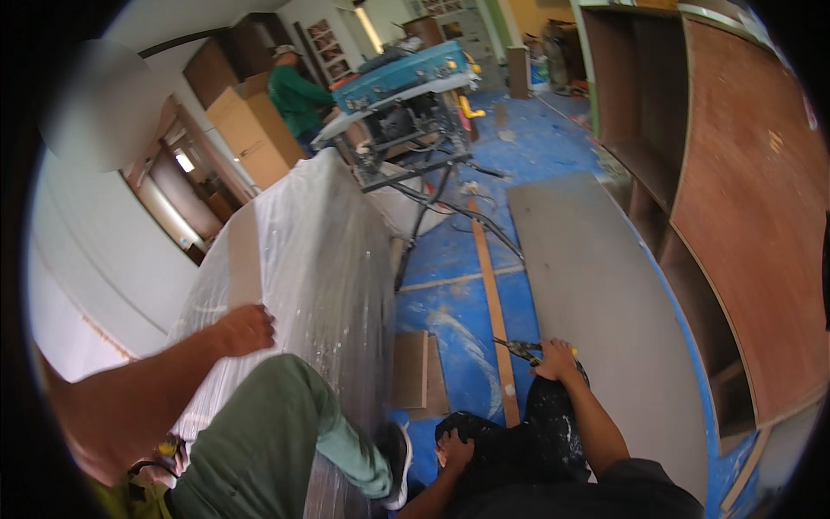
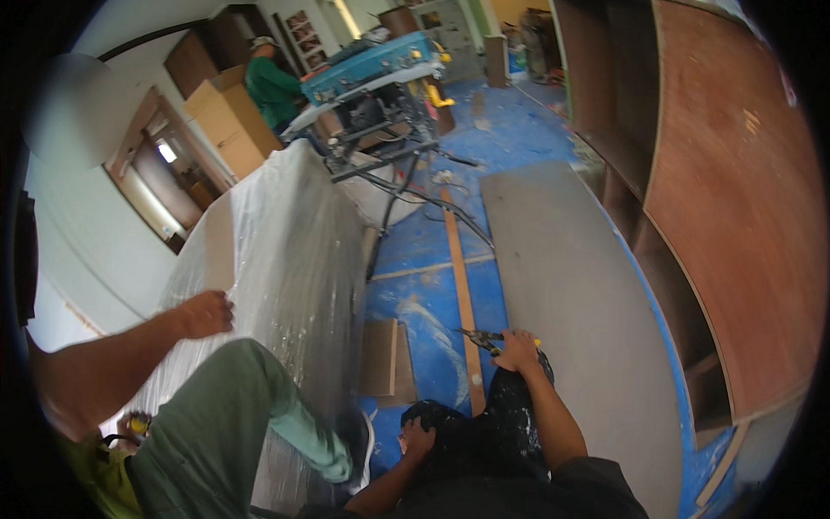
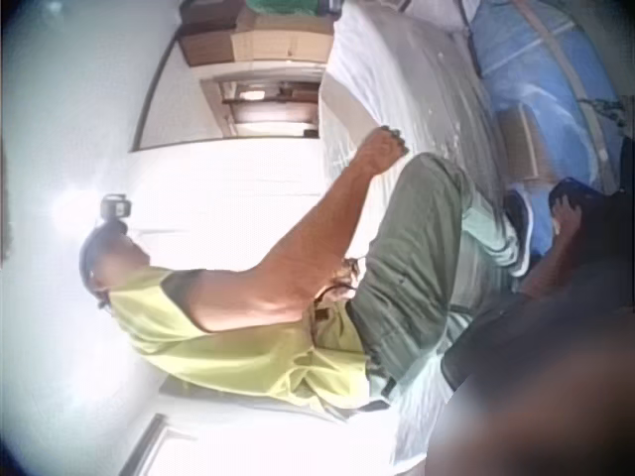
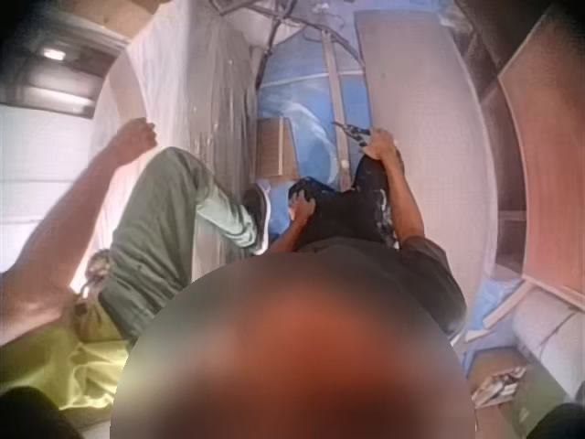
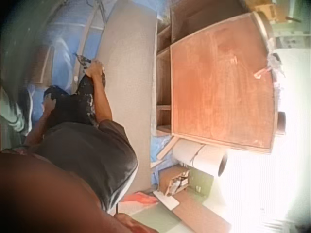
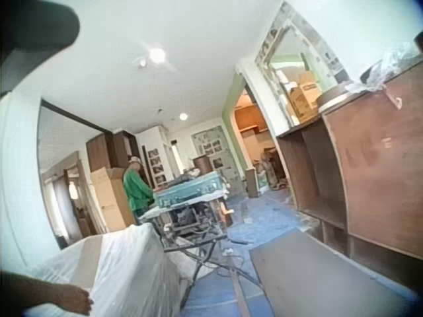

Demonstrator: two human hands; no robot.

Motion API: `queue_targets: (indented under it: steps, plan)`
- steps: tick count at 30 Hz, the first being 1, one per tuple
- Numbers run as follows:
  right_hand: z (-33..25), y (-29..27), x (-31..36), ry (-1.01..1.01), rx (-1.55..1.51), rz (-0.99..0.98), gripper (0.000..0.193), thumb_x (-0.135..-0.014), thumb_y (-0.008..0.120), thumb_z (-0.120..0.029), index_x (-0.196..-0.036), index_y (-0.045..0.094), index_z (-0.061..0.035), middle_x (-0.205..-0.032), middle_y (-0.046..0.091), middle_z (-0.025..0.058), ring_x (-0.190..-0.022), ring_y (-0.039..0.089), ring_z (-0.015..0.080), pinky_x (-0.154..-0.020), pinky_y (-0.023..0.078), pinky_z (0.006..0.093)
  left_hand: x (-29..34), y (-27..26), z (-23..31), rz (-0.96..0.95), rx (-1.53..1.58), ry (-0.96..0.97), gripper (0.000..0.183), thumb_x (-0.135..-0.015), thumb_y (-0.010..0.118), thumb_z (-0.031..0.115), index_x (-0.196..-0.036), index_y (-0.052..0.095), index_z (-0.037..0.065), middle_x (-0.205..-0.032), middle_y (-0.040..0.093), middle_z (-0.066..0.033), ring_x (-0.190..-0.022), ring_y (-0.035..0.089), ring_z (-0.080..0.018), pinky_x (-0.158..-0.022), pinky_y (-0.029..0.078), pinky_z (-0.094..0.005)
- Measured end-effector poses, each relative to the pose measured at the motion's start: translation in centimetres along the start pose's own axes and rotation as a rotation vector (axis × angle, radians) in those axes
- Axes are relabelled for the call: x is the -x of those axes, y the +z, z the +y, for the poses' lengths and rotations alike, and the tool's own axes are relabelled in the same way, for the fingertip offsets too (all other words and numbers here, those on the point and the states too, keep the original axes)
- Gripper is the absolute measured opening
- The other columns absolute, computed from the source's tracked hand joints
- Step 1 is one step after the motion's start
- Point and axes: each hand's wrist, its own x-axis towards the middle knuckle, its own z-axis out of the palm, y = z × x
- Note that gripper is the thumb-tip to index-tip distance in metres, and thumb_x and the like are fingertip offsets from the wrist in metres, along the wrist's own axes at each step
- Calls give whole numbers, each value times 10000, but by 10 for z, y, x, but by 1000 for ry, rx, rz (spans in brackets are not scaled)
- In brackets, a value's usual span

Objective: The person kneels on a blue floor covering and uses tin snips to cut a large sheet of drywall. They repeatedly score and snap the material along a straight line, separating a strip from the main sheet.

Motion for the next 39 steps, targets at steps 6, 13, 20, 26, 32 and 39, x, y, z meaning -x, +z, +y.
queue_targets:
  steps: [6, 13, 20, 26, 32, 39]
  plan:
    - [-5, -8, 5, 34, 34, -38, 906, -600, 859, -526, -1359, 565, -128, -1257, 596, 190, -1234, 530, 399, -1076, 378, 488, 4, -9, 6, 6, 7, -8, 683, -849, 636, 431, -1450, 496, 141, -1532, 433, -158, -1424, 375, -362, -1166, 276, -543]
    - [-8, -15, 8, 26, -37, 62, 830, -607, 862, -451, -1313, 584, -114, -1254, 609, 187, -1235, 529, 391, -1071, 380, 498, 1, -10, 4, 31, 28, 27, 682, -853, 639, 449, -1445, 506, 137, -1522, 445, -163, -1413, 390, -374, -1159, 287, -548]
    - [26, -26, 12, 58, -572, 260, 695, -691, 803, -232, -1315, 561, -43, -1126, 630, 199, -1089, 600, 336, -965, 477, 420, 0, -9, 0, -16, 93, 25, 690, -857, 655, 458, -1452, 505, 143, -1518, 449, -176, -1415, 387, -378, -1166, 271, -546]
    - [122, -42, 40, 459, -813, 463, 499, -753, 697, -196, -1187, 554, 7, -905, 624, 138, -868, 615, 256, -787, 502, 396, -7, -13, -18, 30, 82, 131, 670, -874, 674, 483, -1410, 536, 106, -1472, 490, -193, -1380, 432, -371, -1134, 323, -538]
    - [221, -9, 75, 823, -719, 472, 453, -739, 680, -253, -1101, 594, 5, -870, 672, 188, -817, 668, 320, -748, 528, 427, -20, -26, -55, 65, 371, 316, 444, -925, 716, 267, -1257, 618, -11, -1323, 587, -211, -1145, 604, -364, -980, 495, -430]
    - [266, 99, 83, 1017, -525, 372, 488, -779, 677, -301, -1193, 560, -70, -991, 699, 238, -967, 684, 426, -842, 543, 484, -21, -102, -89, 255, 327, 487, 218, -954, 630, 92, -1121, 685, -35, -1143, 692, -173, -1009, 664, -270, -817, 555, -371]
